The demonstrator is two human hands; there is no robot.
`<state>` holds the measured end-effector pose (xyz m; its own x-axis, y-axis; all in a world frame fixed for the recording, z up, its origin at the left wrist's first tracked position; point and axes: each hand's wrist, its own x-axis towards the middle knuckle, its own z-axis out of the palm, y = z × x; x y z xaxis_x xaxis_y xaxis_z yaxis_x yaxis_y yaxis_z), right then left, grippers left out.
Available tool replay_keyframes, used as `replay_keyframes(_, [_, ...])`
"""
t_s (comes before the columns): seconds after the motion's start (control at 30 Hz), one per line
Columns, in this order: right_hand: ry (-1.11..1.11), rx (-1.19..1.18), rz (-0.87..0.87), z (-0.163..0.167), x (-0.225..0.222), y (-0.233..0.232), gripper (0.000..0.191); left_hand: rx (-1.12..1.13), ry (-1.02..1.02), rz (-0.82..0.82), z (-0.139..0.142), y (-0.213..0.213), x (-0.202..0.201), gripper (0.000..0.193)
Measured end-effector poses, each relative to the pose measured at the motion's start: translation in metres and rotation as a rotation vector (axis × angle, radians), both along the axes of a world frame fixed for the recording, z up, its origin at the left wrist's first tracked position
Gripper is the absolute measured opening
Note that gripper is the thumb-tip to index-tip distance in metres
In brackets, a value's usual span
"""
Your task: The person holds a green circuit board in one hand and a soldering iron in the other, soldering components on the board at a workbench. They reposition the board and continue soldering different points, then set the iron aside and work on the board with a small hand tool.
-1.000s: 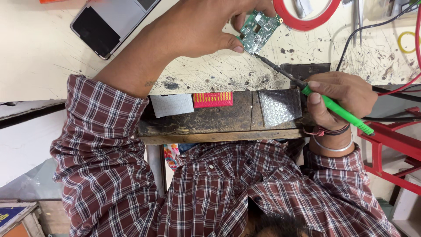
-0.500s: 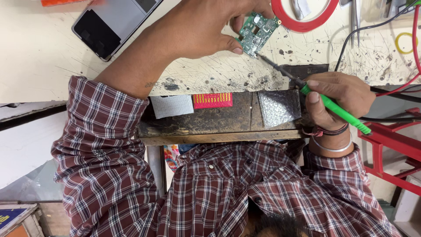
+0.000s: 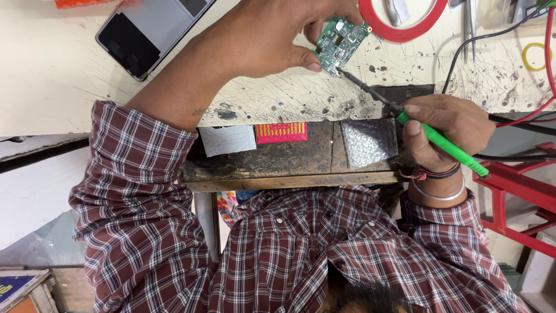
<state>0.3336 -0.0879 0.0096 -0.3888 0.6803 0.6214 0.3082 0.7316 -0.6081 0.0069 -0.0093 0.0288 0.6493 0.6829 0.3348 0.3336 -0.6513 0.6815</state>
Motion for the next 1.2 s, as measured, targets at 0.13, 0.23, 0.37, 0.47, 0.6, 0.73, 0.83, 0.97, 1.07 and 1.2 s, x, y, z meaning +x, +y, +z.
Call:
replay_keyframes(0.13, [-0.014, -0.024, -0.027, 0.0000, 0.0002, -0.0031, 0.017, 0.009, -0.012, -0.002, -0.0008, 0.0001, 0.0005, 0.070])
replay_keyframes(0.23, [-0.019, -0.022, -0.054, -0.0003, 0.0011, -0.0035, 0.018, 0.010, -0.007, -0.005, -0.0009, 0.0000, 0.0001, 0.070])
replay_keyframes(0.37, [-0.025, 0.007, -0.002, -0.0012, 0.0024, -0.0004, 0.018, 0.016, 0.004, 0.007, -0.0005, -0.0003, 0.0009, 0.069])
replay_keyframes(0.47, [-0.010, 0.007, -0.043, -0.0030, 0.0011, -0.0015, 0.019, -0.003, 0.015, 0.007, 0.0004, 0.0001, 0.0010, 0.069])
replay_keyframes(0.6, [-0.026, 0.008, -0.032, -0.0030, 0.0014, -0.0022, 0.018, 0.004, 0.014, 0.009, 0.0016, 0.0001, 0.0012, 0.070])
replay_keyframes(0.73, [-0.007, 0.005, -0.059, -0.0031, 0.0016, -0.0021, 0.019, 0.010, 0.013, 0.014, 0.0026, -0.0013, 0.0007, 0.069])
replay_keyframes(0.83, [-0.039, 0.020, -0.018, -0.0030, 0.0025, -0.0017, 0.018, 0.017, -0.003, 0.004, 0.0031, -0.0010, 0.0013, 0.070])
replay_keyframes(0.97, [-0.034, 0.016, -0.081, -0.0041, 0.0013, -0.0035, 0.019, -0.004, -0.004, 0.001, 0.0039, -0.0007, 0.0010, 0.069])
replay_keyframes(1.07, [-0.034, 0.016, -0.047, -0.0033, 0.0018, -0.0019, 0.019, -0.004, 0.000, 0.009, 0.0043, -0.0014, 0.0019, 0.069])
replay_keyframes(1.2, [-0.018, 0.009, -0.023, -0.0025, 0.0018, -0.0016, 0.019, -0.018, 0.008, 0.015, 0.0048, -0.0015, 0.0019, 0.068])
